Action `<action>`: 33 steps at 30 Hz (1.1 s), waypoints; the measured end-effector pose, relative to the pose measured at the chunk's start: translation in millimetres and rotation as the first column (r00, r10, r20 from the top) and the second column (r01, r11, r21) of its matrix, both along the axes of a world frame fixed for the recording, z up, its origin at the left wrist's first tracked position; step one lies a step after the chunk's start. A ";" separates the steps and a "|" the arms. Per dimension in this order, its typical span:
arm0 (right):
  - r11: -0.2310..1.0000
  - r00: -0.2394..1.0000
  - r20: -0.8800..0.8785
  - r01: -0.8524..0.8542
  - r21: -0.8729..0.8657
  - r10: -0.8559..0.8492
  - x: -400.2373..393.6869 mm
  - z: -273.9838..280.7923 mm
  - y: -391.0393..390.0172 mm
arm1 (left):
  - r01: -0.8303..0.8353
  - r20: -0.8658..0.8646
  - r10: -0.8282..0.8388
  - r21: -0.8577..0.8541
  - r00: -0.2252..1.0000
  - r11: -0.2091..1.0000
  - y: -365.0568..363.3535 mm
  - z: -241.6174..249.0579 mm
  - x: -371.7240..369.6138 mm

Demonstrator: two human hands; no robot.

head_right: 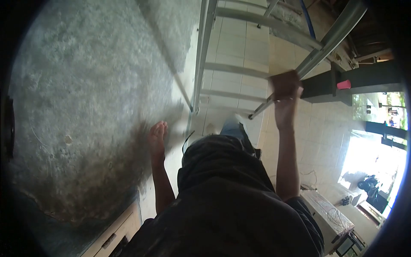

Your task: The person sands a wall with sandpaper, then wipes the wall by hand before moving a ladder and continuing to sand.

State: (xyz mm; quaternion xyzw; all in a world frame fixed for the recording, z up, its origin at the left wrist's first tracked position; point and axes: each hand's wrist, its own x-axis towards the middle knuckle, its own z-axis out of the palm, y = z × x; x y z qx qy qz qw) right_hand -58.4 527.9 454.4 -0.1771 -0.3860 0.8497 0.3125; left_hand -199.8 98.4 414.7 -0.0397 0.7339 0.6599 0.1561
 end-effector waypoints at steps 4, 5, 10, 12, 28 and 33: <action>0.995 0.909 -0.417 0.038 0.093 0.004 6.5 64.4 60.6 | 0.036 -0.016 -0.036 -0.012 0.999 0.999 32.1 16.3 -11.0; 0.997 0.873 -0.488 0.020 0.075 0.020 6.7 80.6 76.4 | 0.061 -0.044 -0.062 -0.019 0.997 0.998 39.6 12.4 -16.3; 0.940 0.872 -0.485 0.109 0.325 0.067 3.3 147.7 137.5 | 0.109 -0.102 -0.111 -0.026 0.989 0.994 100.2 35.4 -43.4; 0.723 0.775 -0.092 0.620 0.304 -0.626 -24.6 184.9 128.8 | 0.134 -0.094 -0.134 -0.008 0.986 0.991 129.7 51.0 -56.4; 0.772 0.814 0.038 0.533 0.346 -0.580 -97.9 158.0 264.1 | 0.023 -0.492 -0.091 -0.143 0.866 0.989 320.7 165.1 -143.2; 0.776 0.792 0.149 0.510 0.372 -0.592 -104.6 167.4 257.7 | 0.008 -0.440 -0.098 -0.201 0.893 0.979 334.1 177.9 -155.9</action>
